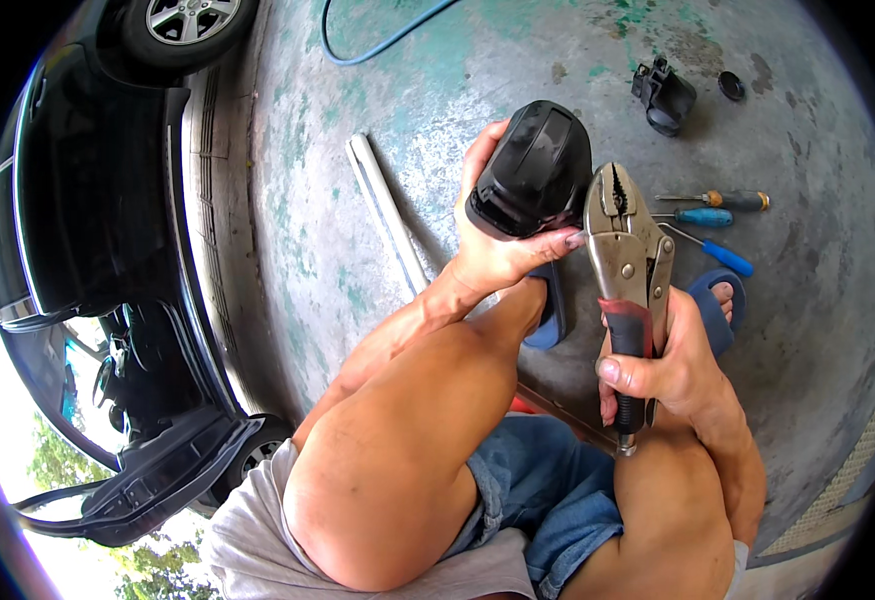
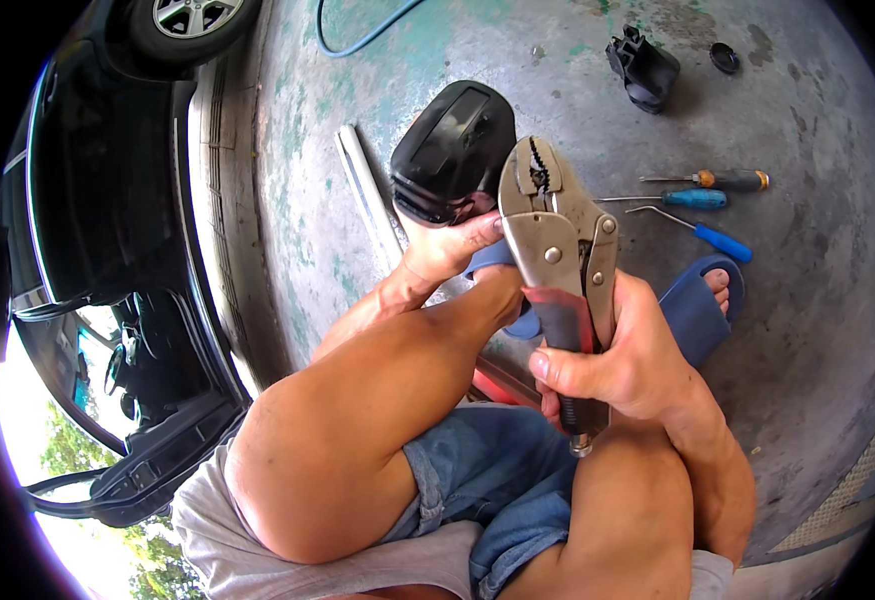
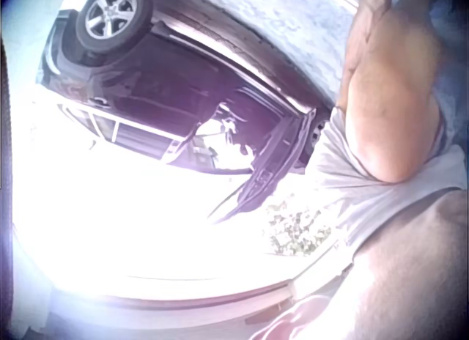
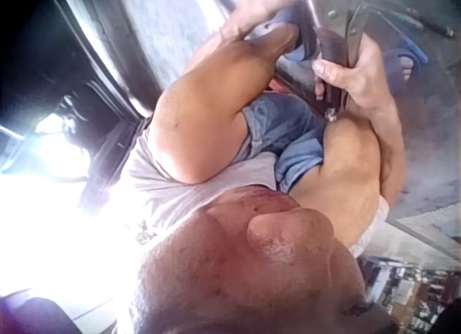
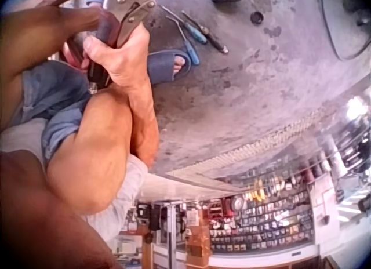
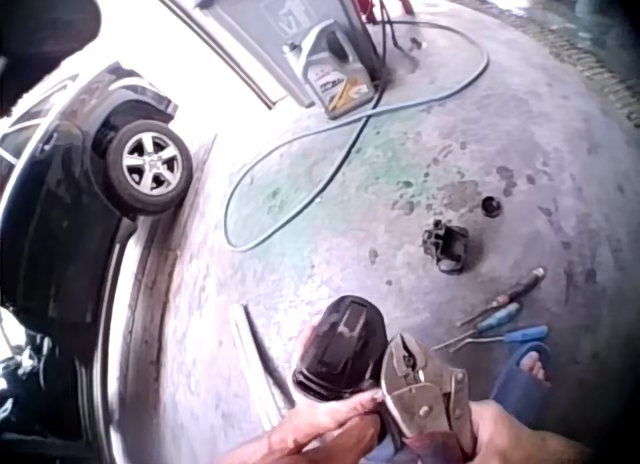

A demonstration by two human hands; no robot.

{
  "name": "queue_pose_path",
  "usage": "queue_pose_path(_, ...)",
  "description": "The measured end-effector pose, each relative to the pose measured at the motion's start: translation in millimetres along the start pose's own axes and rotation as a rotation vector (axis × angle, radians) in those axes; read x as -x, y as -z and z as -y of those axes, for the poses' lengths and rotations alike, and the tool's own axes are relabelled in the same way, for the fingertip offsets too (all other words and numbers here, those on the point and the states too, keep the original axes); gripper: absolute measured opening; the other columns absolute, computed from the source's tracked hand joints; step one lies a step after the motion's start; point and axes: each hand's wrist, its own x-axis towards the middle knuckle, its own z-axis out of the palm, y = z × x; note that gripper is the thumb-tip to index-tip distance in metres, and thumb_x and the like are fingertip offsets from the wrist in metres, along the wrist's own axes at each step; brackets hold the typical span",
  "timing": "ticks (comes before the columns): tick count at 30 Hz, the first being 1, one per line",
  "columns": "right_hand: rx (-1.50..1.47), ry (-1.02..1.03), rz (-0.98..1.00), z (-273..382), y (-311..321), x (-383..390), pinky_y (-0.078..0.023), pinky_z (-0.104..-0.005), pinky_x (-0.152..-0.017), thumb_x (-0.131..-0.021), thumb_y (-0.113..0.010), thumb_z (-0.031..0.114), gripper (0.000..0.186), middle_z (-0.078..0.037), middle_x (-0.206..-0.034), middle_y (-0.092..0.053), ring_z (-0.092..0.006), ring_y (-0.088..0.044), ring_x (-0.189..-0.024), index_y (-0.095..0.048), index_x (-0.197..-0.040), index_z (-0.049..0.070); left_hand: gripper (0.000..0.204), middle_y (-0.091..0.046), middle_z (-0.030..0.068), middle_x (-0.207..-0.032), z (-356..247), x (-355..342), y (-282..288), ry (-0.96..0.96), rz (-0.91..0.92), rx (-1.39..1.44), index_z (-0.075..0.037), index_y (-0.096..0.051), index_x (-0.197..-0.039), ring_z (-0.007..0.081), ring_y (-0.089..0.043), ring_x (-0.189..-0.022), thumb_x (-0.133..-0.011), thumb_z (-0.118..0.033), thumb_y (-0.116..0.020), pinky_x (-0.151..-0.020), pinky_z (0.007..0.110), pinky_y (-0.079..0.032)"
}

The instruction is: The person uses pliers to pull out a small component from a black plastic car part while sitting on the floor.

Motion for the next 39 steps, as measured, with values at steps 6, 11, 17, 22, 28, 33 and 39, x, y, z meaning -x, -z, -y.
queue_pose_path(6, 0.008, 0.025, 0.003, 3.0, -3.7, -2.9, -0.057, -0.0328, -0.053, -0.082, -0.073, 0.004, 0.052, -0.012, -0.080, -0.065, -0.0181, -0.066, -0.060, -0.047, -0.126, -0.006, 0.121, -0.053, 0.0181, -0.141, 8.9, 2.0, 2.7, -0.029, -0.074, -0.053, 0.000, -0.014, -0.153, 0.0267, -0.055, -0.128, -0.065, -0.012, -0.096, -0.110, 0.042, -0.042)
queue_pose_path(11, -0.006, 0.034, -0.020, 2.3, -5.6, -2.4, -0.058, -0.0336, -0.054, -0.082, -0.072, 0.002, 0.052, -0.011, -0.080, -0.065, -0.0184, -0.066, -0.061, -0.047, -0.127, -0.006, 0.121, -0.053, 0.0177, -0.140, 21.9, -1.9, 14.1, 0.031, -0.037, -0.090, 0.001, -0.017, -0.152, 0.0258, -0.055, -0.127, -0.063, -0.018, -0.097, -0.109, 0.040, -0.043)
queue_pose_path(17, -0.020, -0.008, -0.048, 1.6, -0.1, -3.4, -0.059, -0.0344, -0.055, -0.082, -0.071, 0.000, 0.051, -0.012, -0.082, -0.065, -0.0186, -0.066, -0.061, -0.047, -0.127, -0.006, 0.117, -0.060, 0.0145, -0.133, 2.3, -17.5, 5.5, 0.036, 0.007, -0.142, 0.004, -0.029, -0.148, 0.0202, -0.059, -0.121, -0.058, -0.022, -0.100, -0.106, 0.036, -0.046)
queue_pose_path(22, -0.005, 0.018, -0.037, 10.1, -5.0, -0.3, -0.059, -0.0343, -0.056, -0.080, -0.070, -0.005, 0.051, -0.013, -0.084, -0.065, -0.0188, -0.066, -0.061, -0.047, -0.126, -0.006, 0.110, -0.060, 0.0122, -0.133, -5.4, -25.8, 6.3, -0.017, 0.096, -0.113, 0.003, -0.034, -0.147, 0.0200, -0.057, -0.121, -0.060, -0.016, -0.098, -0.107, 0.036, -0.044)
queue_pose_path(28, 0.037, -0.017, -0.037, 13.7, -7.4, 3.2, -0.058, -0.0339, -0.056, -0.079, -0.071, -0.007, 0.054, -0.013, -0.087, -0.065, -0.0188, -0.067, -0.063, -0.046, -0.127, -0.007, 0.105, -0.061, 0.0108, -0.132, -6.0, -42.1, 14.6, -0.214, 0.303, -0.116, 0.002, -0.040, -0.145, 0.0186, -0.056, -0.120, -0.059, -0.018, -0.099, -0.107, 0.036, -0.043)
queue_pose_path(33, 0.045, -0.004, 0.000, 13.5, -0.5, 7.8, -0.058, -0.0328, -0.056, -0.079, -0.071, -0.006, 0.054, -0.015, -0.097, -0.065, -0.0182, -0.067, -0.065, -0.047, -0.128, -0.006, 0.111, -0.058, 0.0116, -0.134, -3.1, -38.3, 4.6, -0.289, 0.273, -0.109, 0.001, -0.037, -0.147, 0.0202, -0.056, -0.121, -0.058, -0.019, -0.099, -0.108, 0.036, -0.042)
queue_pose_path(39, 0.114, 0.050, 0.043, 11.9, -1.8, 3.4, -0.059, -0.0331, -0.057, -0.081, -0.070, -0.005, 0.058, -0.016, -0.109, -0.065, -0.0179, -0.068, -0.068, -0.044, -0.132, -0.007, 0.114, -0.056, 0.0126, -0.138, -16.2, -30.7, -8.3, -0.416, 0.140, -0.063, 0.001, -0.034, -0.149, 0.0215, -0.055, -0.123, -0.057, -0.019, -0.100, -0.110, 0.037, -0.041)
